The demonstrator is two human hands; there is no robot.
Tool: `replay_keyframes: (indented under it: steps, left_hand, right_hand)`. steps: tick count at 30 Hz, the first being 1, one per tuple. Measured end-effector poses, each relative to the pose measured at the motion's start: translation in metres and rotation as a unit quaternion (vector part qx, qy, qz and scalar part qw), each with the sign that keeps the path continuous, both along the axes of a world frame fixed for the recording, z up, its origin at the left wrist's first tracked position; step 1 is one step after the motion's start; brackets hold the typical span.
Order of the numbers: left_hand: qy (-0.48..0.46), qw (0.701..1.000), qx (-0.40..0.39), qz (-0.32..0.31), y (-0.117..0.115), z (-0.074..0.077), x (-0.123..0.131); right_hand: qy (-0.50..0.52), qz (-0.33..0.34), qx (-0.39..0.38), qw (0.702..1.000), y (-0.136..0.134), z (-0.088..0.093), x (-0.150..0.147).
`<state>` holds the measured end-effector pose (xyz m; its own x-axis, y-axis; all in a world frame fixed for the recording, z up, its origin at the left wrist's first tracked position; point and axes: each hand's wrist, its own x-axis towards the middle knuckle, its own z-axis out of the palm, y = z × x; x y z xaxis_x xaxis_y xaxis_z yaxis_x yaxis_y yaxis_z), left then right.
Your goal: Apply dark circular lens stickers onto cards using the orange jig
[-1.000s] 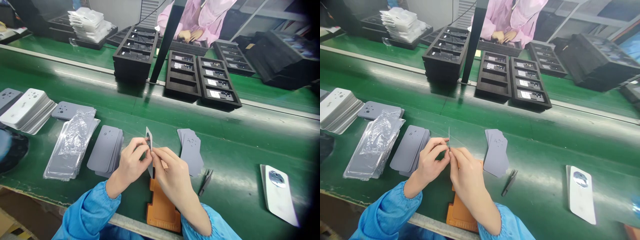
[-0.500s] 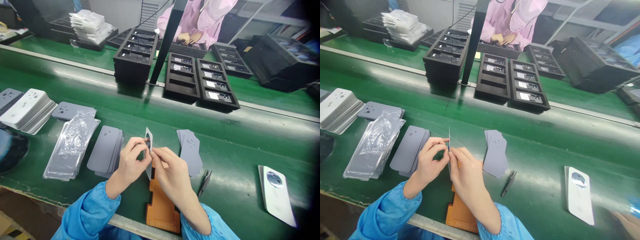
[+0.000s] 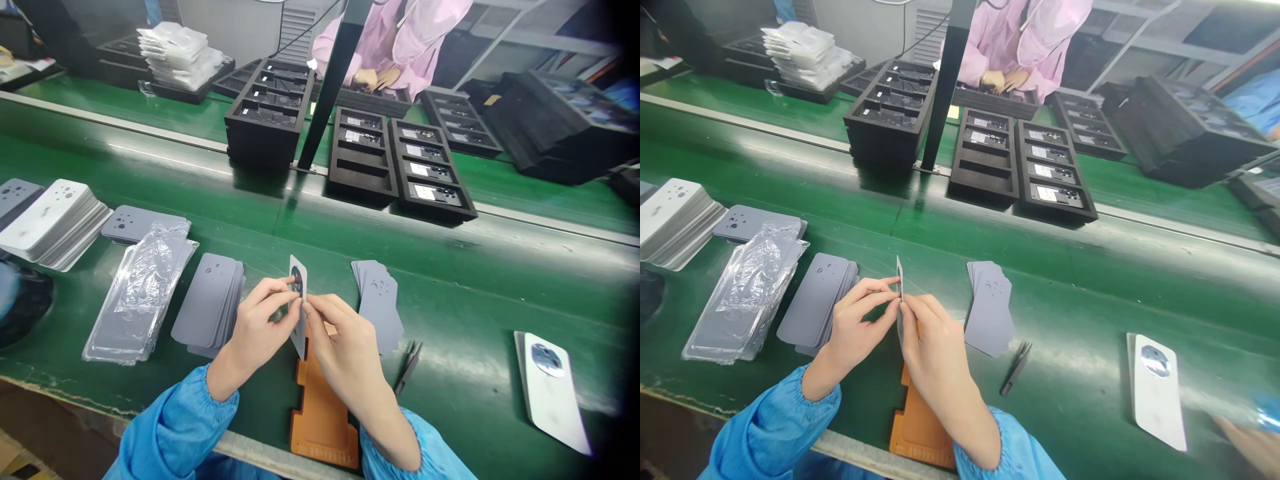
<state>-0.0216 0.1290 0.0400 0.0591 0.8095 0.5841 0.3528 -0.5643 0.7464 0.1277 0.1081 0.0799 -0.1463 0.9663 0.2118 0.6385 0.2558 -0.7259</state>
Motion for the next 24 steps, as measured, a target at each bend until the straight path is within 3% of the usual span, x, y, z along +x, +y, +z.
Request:
replay_keyframes:
  steps: [8,24]
  left_hand:
    - [0.038,0.999,0.006,0.024,-0.0029,-0.0017,-0.0004]
    - [-0.047,0.997,-0.065,0.023,-0.0007,-0.0010,0.0010]
  right_hand:
    - [-0.009,0.012,0.056,0.998,-0.0022,0.0004,-0.0083]
    - [0.032,0.008,0.004,0.999,-0.0016,-0.0020,-0.0051]
